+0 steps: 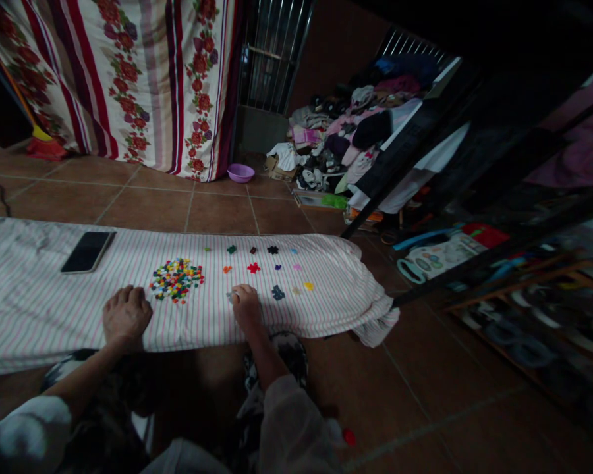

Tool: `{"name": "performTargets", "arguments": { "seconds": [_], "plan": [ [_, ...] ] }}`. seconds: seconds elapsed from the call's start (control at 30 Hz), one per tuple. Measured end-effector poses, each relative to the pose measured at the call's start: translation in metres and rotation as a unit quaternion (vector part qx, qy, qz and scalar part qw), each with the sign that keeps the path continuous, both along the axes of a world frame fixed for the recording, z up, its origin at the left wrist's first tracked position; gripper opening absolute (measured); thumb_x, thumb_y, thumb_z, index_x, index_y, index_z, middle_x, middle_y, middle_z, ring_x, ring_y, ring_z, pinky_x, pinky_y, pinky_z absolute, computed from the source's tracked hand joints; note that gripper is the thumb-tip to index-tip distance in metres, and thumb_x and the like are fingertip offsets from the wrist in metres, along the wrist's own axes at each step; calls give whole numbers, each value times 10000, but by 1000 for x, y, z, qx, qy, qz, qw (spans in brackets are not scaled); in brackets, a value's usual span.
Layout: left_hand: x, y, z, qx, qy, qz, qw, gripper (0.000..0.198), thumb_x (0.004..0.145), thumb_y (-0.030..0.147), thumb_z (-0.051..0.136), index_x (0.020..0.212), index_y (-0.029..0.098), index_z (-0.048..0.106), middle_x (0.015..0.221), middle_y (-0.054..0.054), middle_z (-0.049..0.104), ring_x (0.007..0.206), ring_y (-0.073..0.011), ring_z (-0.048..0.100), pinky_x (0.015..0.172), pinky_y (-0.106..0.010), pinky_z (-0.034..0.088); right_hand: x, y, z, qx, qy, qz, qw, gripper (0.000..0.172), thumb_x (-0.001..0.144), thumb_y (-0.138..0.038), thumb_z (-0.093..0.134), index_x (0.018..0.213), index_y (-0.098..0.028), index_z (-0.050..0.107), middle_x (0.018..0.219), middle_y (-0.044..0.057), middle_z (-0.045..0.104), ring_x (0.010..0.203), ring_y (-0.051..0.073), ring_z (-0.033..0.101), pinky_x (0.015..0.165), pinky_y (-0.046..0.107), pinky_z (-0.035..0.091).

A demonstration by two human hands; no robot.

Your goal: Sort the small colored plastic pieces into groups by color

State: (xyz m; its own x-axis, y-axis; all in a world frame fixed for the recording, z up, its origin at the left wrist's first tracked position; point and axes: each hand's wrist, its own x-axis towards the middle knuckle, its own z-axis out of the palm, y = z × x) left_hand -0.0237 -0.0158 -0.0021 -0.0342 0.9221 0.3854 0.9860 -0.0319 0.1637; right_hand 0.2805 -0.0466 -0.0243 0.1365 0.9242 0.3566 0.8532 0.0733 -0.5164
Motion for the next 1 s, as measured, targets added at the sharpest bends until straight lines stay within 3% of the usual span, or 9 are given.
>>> {"name": "performTargets", "arguments": {
  "seconds": [0.27, 0.5, 0.7, 1.0],
  "plan": [
    [0, 1, 0, -5, -1, 5, 1000, 319, 899, 257, 410, 1096, 138, 631, 1263, -180, 614, 1221, -315, 519, 1003, -462, 387, -3, -2, 3, -40, -39, -9, 998, 253, 892, -87, 528, 1029, -176, 720, 1081, 95, 688, 1012, 219, 569, 913, 341, 468],
    [-2, 2, -4, 4, 4, 3, 1000, 314, 906, 259, 399, 1089, 144, 627, 1266, -170, 611, 1221, -311, 523, 996, -454, 391, -6, -5, 6, -49, -59, -16, 997, 397, 843, -25, 480, 1136, -176, 701, 1129, 97, 681, 1043, 218, 565, 927, 333, 457],
    [-1, 3, -5, 4, -1, 6, 1000, 327, 916, 267, 395, 1109, 139, 626, 1258, -170, 618, 1208, -313, 527, 993, -461, 398, -6, -7, 6, -53, -63, 13, 997, 314, 873, -186, 571, 1164, -167, 685, 1160, 116, 675, 1071, 244, 570, 954, 365, 453],
    [-1, 3, -4, 2, 2, 3, 1000, 299, 899, 241, 416, 1084, 139, 628, 1251, -173, 617, 1212, -311, 518, 999, -450, 392, -1, -4, -2, -23, -41, 29, 998, 245, 889, -171, 544, 1086, -170, 689, 1109, 107, 694, 1039, 236, 587, 942, 363, 460]
  ]
}}
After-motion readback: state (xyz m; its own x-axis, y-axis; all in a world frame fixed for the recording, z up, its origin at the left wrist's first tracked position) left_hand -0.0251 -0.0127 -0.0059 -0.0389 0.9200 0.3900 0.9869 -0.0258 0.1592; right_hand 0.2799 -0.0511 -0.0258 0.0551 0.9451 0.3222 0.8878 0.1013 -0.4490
